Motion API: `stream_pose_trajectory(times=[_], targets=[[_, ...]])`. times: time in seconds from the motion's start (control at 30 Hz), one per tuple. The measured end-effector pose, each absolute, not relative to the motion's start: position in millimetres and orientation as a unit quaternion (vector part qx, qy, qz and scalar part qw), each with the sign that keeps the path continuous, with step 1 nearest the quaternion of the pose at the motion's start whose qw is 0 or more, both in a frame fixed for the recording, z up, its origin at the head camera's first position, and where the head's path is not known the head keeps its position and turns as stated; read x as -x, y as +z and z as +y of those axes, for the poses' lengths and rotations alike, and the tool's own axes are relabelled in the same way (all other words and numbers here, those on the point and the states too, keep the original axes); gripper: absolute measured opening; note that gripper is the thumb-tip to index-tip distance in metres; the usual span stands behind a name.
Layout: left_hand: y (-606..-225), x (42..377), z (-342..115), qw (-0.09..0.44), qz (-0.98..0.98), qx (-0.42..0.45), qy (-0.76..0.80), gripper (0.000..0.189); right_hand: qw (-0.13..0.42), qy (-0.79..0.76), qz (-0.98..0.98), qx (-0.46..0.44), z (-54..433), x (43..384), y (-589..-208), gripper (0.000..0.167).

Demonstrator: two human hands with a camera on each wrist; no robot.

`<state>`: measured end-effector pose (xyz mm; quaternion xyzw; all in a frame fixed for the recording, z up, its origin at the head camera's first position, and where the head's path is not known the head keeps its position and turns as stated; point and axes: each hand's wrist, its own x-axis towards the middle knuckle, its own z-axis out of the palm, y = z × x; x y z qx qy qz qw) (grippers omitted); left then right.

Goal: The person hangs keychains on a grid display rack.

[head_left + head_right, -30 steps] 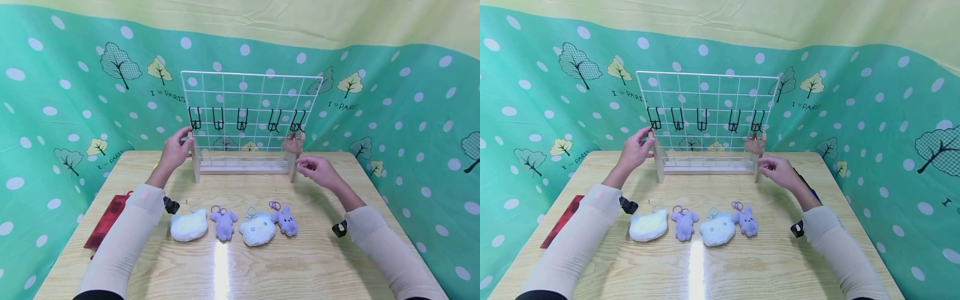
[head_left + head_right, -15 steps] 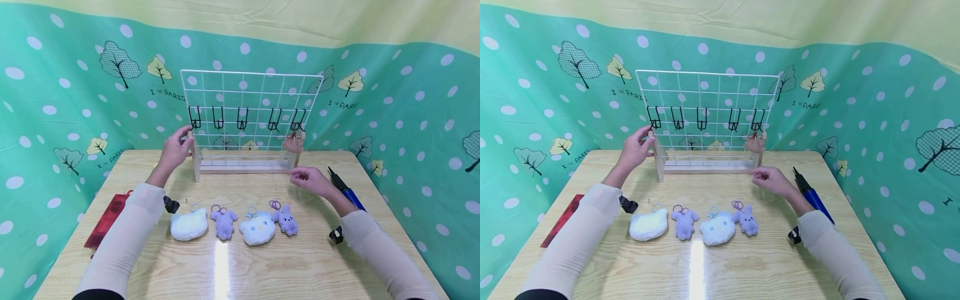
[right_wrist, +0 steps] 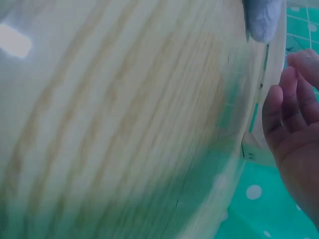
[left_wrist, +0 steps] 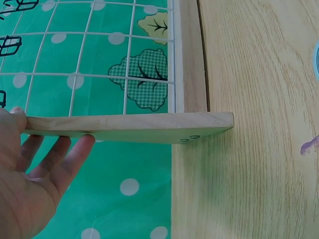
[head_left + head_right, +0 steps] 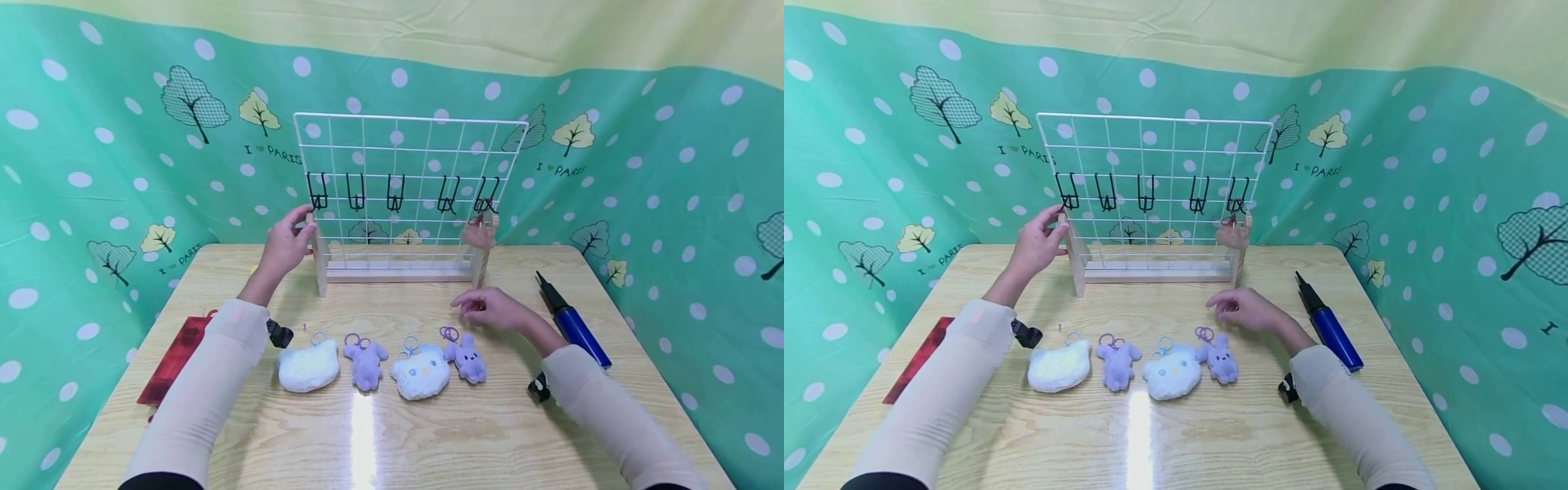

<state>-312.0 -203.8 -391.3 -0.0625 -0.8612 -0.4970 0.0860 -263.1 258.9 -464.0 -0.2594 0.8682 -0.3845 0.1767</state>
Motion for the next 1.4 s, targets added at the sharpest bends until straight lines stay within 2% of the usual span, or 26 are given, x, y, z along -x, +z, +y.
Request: stream_pose_trajectory(times=[0.33,1.4], targets=[[-391,312,-204,0.084,-0.86,0.06,-0.499,0.049,0.241,-0.348,0.854,0.301,253,263,-470,0.035],[-391,311,-203,0.091,-0.861,0.063,-0.497,0.049,0.239,-0.333,0.841,0.354,246,268,-483,0.027]])
